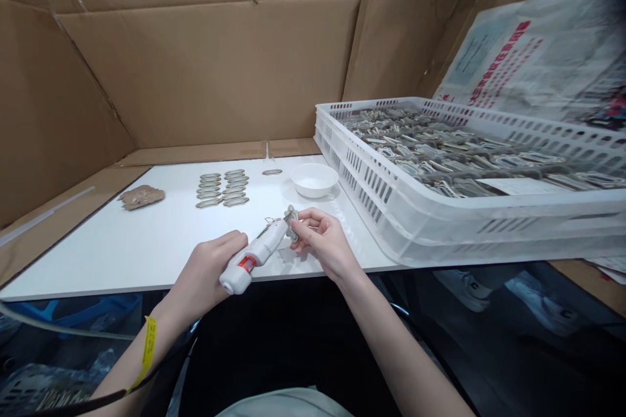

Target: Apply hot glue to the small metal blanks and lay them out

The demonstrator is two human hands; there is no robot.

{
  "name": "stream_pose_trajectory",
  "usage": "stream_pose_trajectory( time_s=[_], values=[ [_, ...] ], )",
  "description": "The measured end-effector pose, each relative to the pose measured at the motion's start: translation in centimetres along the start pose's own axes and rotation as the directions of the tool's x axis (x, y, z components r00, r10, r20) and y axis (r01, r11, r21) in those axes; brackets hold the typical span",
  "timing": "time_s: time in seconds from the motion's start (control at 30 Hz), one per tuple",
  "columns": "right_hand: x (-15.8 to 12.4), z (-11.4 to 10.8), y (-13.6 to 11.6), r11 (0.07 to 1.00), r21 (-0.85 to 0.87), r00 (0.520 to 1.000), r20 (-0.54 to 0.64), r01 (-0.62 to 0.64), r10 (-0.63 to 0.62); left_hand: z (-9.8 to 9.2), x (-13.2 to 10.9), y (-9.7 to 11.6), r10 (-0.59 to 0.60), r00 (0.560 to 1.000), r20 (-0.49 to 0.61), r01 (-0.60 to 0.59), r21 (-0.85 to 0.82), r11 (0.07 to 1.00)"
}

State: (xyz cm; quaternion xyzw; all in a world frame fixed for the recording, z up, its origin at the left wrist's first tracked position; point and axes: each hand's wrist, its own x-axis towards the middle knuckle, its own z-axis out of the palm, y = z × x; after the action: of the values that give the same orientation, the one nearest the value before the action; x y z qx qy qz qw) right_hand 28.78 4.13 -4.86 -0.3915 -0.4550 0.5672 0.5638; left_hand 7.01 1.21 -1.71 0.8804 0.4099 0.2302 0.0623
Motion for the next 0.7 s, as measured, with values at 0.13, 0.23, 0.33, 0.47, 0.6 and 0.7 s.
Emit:
stream_pose_trajectory(
  time_s=[0.13, 0.23, 0.33, 0.47, 0.6, 0.7],
  values=[
    [0.02, 0.00, 0.00, 1.000, -0.002, 1.000, 0.006, 0.004, -0.004, -0.06, 0.02, 0.09, -0.004, 1.000, -0.004, 0.004, -0.003, 1.000],
    [0.01, 0.00, 0.03, 1.000, -0.006, 1.000, 0.007, 0.003, -0.003, -0.08, 0.03, 0.08, -0.009, 1.000, -0.004, 0.009, -0.005, 1.000],
    [0.01, 0.03, 0.04, 1.000, -0.006, 1.000, 0.002, 0.000, 0.000, -0.05, -0.05, 0.03, -0.014, 1.000, 0.001, 0.014, -0.005, 1.000],
    [0.02, 0.08, 0.04, 1.000, 0.000, 1.000, -0.004, -0.007, 0.007, 0.02, -0.15, 0.04, -0.019, 1.000, -0.001, 0.019, 0.004, 1.000],
    [0.00, 0.05, 0.07, 1.000, 0.012, 1.000, -0.007, -0.010, 0.010, 0.08, -0.04, 0.07, -0.028, 0.999, -0.017, 0.028, 0.000, 1.000],
    [0.01, 0.00, 0.11, 1.000, 0.012, 1.000, -0.008, -0.007, 0.007, 0.11, 0.03, 0.04, -0.039, 0.999, -0.024, 0.039, 0.005, 0.999]
  ],
)
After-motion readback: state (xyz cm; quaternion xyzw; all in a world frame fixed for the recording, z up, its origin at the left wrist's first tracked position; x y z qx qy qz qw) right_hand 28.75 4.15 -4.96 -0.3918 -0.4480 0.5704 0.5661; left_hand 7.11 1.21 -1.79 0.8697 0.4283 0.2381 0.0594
